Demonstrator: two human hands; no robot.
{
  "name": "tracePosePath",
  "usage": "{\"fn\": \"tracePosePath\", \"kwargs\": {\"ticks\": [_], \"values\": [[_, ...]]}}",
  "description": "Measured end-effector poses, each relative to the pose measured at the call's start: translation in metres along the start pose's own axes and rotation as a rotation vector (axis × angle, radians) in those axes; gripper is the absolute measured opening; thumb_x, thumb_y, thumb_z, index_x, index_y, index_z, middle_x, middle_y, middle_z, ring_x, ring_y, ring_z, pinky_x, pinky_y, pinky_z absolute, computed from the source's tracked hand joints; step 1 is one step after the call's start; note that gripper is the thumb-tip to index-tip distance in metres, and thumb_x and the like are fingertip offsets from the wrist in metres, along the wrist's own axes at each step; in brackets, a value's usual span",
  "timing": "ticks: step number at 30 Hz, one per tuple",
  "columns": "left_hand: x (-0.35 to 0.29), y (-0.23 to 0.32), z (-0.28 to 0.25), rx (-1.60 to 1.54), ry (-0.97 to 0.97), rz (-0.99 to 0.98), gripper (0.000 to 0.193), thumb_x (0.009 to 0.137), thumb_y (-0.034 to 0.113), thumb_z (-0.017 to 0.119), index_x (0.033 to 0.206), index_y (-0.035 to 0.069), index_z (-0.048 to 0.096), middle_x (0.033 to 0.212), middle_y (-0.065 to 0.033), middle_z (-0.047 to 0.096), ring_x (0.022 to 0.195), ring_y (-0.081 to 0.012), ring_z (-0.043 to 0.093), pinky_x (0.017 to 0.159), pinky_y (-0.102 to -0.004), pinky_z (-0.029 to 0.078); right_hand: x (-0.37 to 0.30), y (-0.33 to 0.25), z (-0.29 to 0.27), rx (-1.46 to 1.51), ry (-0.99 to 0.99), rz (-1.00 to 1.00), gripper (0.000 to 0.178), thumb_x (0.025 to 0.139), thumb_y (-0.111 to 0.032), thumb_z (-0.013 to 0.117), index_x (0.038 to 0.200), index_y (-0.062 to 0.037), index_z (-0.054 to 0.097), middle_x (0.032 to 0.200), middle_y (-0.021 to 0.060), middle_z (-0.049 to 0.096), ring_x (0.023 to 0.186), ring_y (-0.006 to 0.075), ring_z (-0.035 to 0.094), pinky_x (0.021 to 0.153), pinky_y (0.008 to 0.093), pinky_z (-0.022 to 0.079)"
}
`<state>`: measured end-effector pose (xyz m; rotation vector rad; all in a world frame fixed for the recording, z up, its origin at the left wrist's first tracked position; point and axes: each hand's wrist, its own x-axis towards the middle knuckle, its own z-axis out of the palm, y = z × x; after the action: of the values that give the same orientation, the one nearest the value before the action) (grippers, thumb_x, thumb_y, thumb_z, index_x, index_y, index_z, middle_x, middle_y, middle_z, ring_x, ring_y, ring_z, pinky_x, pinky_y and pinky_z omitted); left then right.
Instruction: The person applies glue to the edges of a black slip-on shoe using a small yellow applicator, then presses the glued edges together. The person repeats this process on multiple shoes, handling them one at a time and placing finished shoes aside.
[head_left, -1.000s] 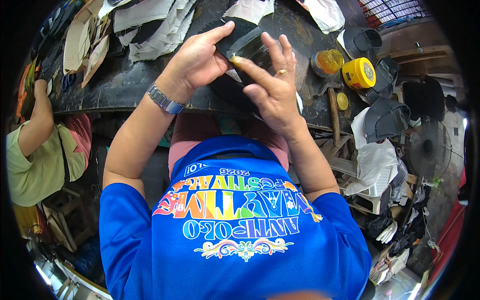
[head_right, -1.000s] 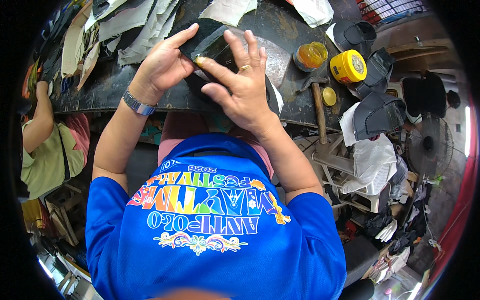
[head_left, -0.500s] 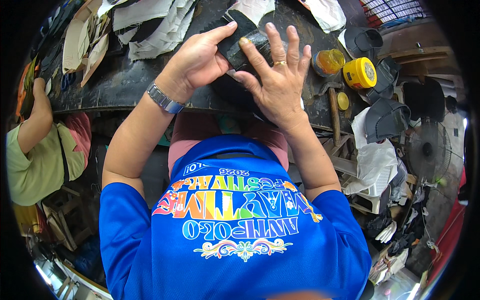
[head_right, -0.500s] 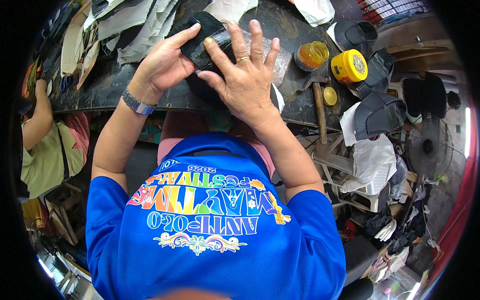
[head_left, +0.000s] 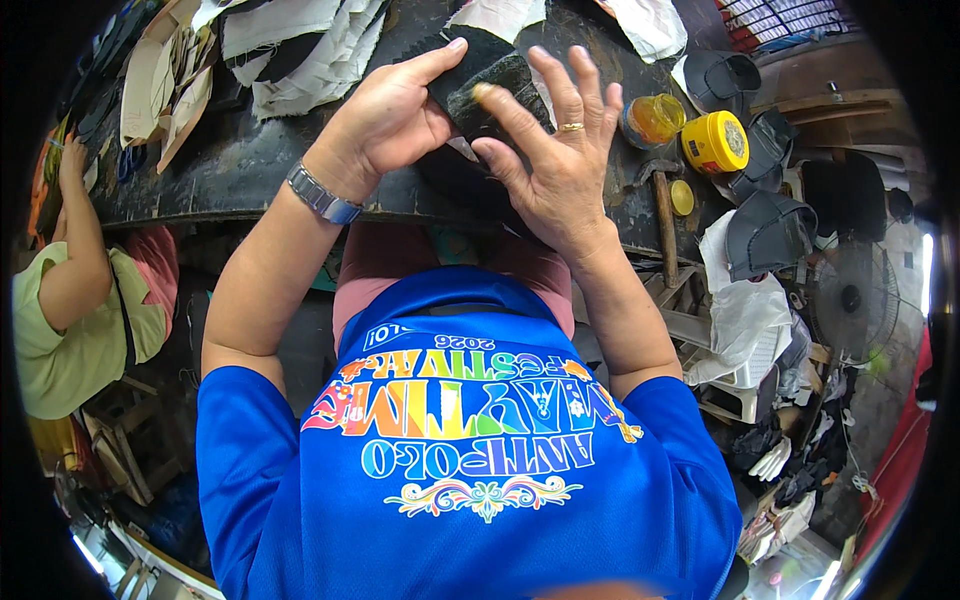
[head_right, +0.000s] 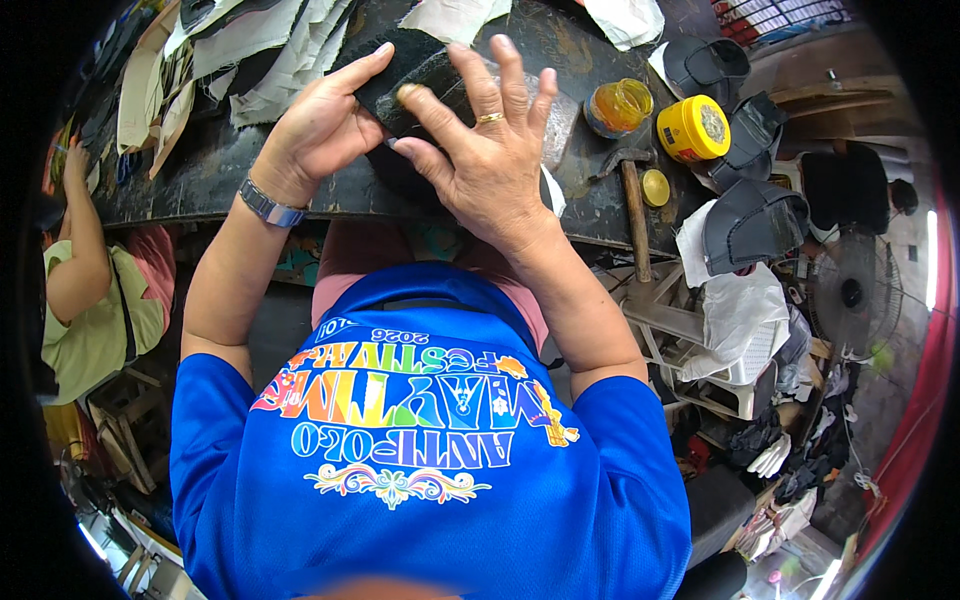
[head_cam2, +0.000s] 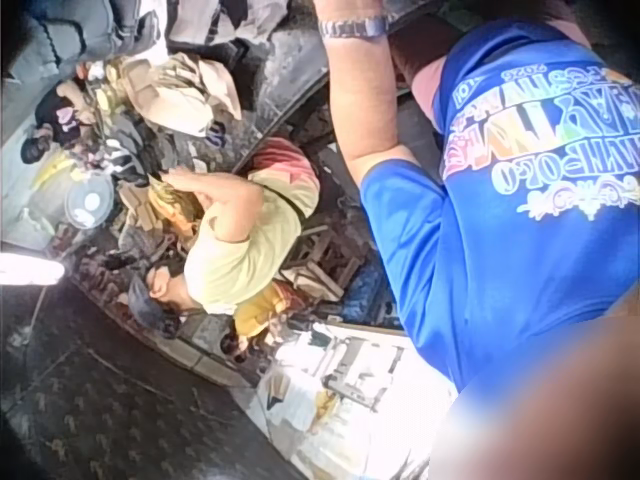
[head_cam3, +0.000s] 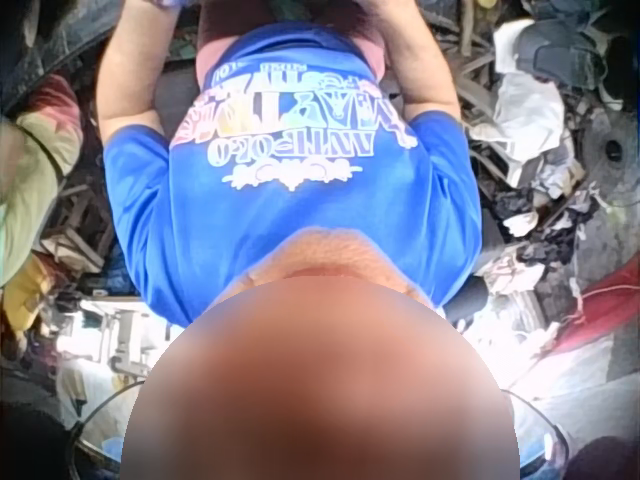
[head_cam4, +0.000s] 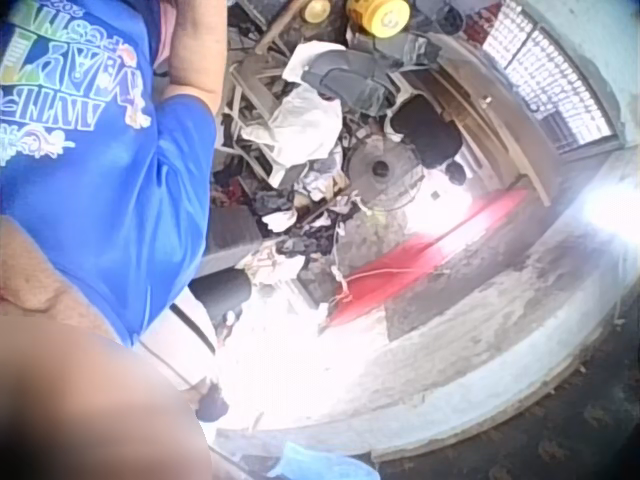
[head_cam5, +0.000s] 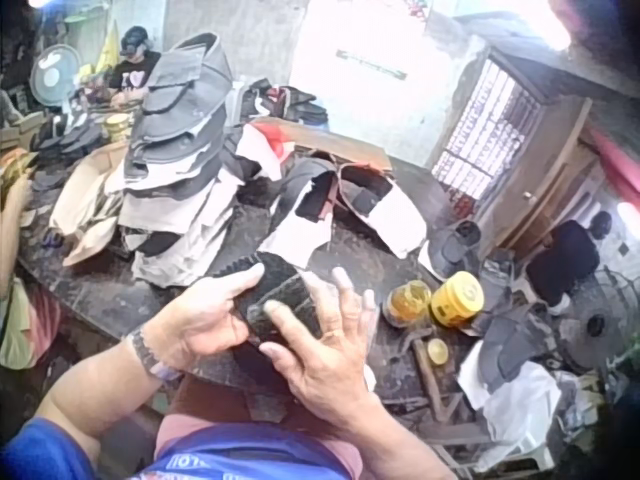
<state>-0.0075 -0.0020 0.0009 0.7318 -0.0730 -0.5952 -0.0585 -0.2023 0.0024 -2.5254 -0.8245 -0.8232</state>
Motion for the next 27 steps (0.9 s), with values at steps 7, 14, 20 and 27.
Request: {"fn": "tracePosePath", "kwargs": {"ticks": [7, 14, 20, 27], "values": [[-0.001, 0.002, -0.002, -0.037, -0.046, -0.032, 0.040, 0.108, 0.031, 0.048, 0.136, 0.003, 0.055, 0.130, -0.0126, 0.065, 0.119, -0.0234, 0.064, 0.102, -0.0399, 0.054, -0.001, -0.014, 0.003, -0.093, -0.080, -0.062, 0.046, 0.091, -0.053, 0.064, 0.132, -0.0334, 0.067, 0.158, 0.0087, 0.040, 0.152, 0.0364, 0.021, 0.119, 0.0644, 0.004], [-0.002, -0.002, -0.004, -0.059, -0.048, 0.011, 0.041, 0.108, 0.031, 0.048, 0.137, 0.002, 0.056, 0.131, -0.0122, 0.065, 0.120, -0.0236, 0.065, 0.103, -0.0405, 0.053, 0.004, 0.013, -0.003, 0.109, 0.013, 0.138, 0.043, 0.097, -0.045, 0.062, 0.132, -0.0214, 0.069, 0.154, 0.0154, 0.044, 0.148, 0.0387, 0.027, 0.118, 0.0612, 0.014], [-0.002, 0.001, -0.011, -0.135, -0.178, -0.044, 0.043, 0.109, 0.031, 0.046, 0.136, 0.000, 0.057, 0.132, -0.0138, 0.066, 0.120, -0.0260, 0.064, 0.108, -0.0444, 0.048, 0.002, 0.034, 0.002, 0.245, 0.088, 0.320, 0.078, 0.091, -0.052, 0.069, 0.152, -0.0113, 0.042, 0.145, 0.0255, 0.048, 0.138, 0.0419, 0.043, 0.112, 0.0564, 0.030], [-0.011, 0.018, 0.008, -0.135, 0.017, 0.011, 0.054, 0.112, 0.033, 0.034, 0.150, -0.004, 0.038, 0.151, -0.0220, 0.047, 0.141, -0.0313, 0.046, 0.119, -0.0455, 0.037, -0.029, 0.056, -0.050, 0.946, -0.277, 0.753, 0.111, 0.083, -0.032, 0.082, 0.163, -0.0091, 0.009, 0.138, 0.0307, 0.052, 0.123, 0.0351, 0.059, 0.105, 0.0415, 0.046]]}}
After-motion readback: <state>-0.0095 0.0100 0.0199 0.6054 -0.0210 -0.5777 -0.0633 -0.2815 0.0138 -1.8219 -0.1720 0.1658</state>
